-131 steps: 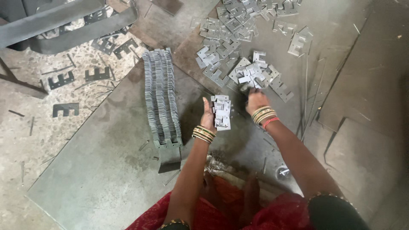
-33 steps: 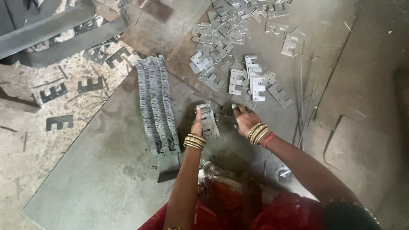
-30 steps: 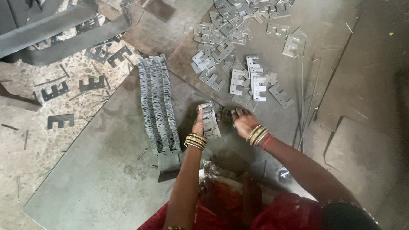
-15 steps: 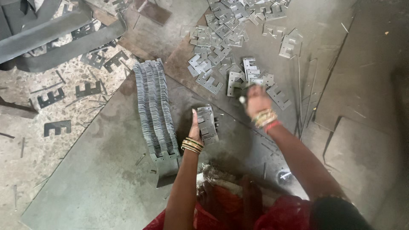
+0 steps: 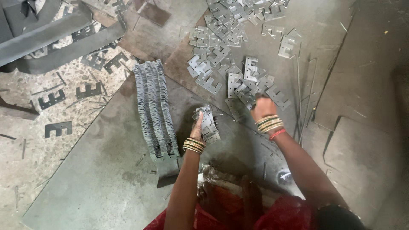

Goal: The person sits on the floor and sorts small metal brackets from a large pile into a neat stack. They pick up individual pieces, align them, and place them into a growing pile, occasionally adjusting the stack to keep it organized.

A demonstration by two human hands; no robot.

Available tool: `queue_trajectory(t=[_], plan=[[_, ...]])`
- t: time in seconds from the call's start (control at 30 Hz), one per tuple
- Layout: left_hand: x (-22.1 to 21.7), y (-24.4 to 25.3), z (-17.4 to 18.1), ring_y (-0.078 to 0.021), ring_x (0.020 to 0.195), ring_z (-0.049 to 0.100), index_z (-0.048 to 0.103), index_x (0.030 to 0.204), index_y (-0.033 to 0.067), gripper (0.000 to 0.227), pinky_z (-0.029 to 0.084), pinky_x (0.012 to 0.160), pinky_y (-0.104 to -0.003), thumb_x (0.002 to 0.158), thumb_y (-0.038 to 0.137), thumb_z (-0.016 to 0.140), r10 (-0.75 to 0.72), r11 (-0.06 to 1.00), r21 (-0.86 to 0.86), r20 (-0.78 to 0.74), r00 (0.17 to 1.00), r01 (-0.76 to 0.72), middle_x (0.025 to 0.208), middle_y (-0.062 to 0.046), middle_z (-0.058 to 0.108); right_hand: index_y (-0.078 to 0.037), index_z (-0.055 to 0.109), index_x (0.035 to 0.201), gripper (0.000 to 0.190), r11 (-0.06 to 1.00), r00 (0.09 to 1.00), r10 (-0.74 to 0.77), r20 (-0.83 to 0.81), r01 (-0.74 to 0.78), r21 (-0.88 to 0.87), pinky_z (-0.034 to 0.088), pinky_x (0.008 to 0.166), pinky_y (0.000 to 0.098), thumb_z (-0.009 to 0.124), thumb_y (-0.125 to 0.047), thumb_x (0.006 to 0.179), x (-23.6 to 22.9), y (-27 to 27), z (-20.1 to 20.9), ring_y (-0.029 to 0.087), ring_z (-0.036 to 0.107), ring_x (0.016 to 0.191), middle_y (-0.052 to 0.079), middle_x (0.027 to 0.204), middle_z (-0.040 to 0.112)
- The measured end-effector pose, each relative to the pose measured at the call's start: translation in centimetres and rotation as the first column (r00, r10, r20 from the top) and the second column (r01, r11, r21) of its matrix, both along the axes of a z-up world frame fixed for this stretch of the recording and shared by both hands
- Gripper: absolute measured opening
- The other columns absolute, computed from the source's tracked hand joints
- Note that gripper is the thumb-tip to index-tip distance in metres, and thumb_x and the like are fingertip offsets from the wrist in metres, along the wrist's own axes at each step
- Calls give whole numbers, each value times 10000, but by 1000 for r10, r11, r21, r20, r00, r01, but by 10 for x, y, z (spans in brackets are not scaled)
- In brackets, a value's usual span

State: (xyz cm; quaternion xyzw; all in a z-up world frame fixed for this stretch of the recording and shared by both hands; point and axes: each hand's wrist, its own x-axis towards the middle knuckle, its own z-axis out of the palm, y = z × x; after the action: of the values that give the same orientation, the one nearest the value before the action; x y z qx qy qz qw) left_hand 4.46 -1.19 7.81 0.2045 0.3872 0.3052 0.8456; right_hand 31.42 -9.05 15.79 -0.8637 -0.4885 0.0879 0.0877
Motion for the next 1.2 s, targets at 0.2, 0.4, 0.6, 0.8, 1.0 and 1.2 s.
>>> queue_trajectory(t=[0.2, 0.4, 0.6, 0.8, 1.0, 1.2], plan=[[-3, -4, 3, -190, 788, 744, 658, 1146, 152, 559, 633, 687, -441, 796, 587, 702, 3, 997, -75, 74, 997, 2, 922, -11, 751, -3, 701, 1154, 449, 909, 882, 315, -350, -175, 377, 571, 918, 462, 783, -195, 756, -9, 15, 2, 369, 732, 952, 230, 1045, 748], [-3, -3, 6, -209, 749, 720, 668, 1157, 105, 481, 618, 693, -419, 828, 426, 808, 27, 999, 33, 39, 999, -28, 910, -49, 736, 89, 488, 1360, 646, 974, 957, 188, 223, -153, -165, 591, 828, 472, 696, -121, 786, -9, 39, -55, 401, 692, 1023, 309, 1193, 649], [-3, -1, 8, -180, 780, 702, 682, 1172, 107, 537, 592, 667, -367, 821, 484, 835, 71, 997, -16, -28, 997, -71, 924, -26, 722, 26, 588, 1308, 406, 950, 943, 282, 174, -250, -185, 608, 894, 463, 604, -113, 927, -12, 5, -57, 371, 711, 1093, 221, 1196, 698], [-6, -1, 14, -215, 753, 750, 688, 1117, 113, 666, 638, 637, -396, 716, 645, 709, -2, 993, -119, 95, 996, 14, 883, -63, 761, -81, 621, 1306, 516, 647, 704, 477, 526, -687, 332, 631, 818, 386, 641, -88, 790, -34, 1, -13, 393, 615, 1257, 188, 1350, 636], [-1, -1, -2, -190, 789, 706, 684, 1178, 88, 480, 602, 693, -374, 773, 269, 868, 46, 997, 65, -13, 999, -46, 962, -32, 729, 110, 600, 1279, 814, 986, 946, 109, 306, -142, 88, 591, 847, 473, 758, -529, 799, -26, 91, -17, 392, 653, 1097, 279, 1218, 646], [-1, -2, 0, -158, 759, 695, 682, 1178, 91, 456, 591, 667, -355, 813, 317, 835, 67, 997, 30, -11, 998, -67, 941, -15, 720, -75, 808, 1002, 211, 959, 952, 230, 201, -186, -215, 618, 883, 466, 637, -172, 926, -26, 100, -54, 362, 762, 986, 226, 1037, 762]])
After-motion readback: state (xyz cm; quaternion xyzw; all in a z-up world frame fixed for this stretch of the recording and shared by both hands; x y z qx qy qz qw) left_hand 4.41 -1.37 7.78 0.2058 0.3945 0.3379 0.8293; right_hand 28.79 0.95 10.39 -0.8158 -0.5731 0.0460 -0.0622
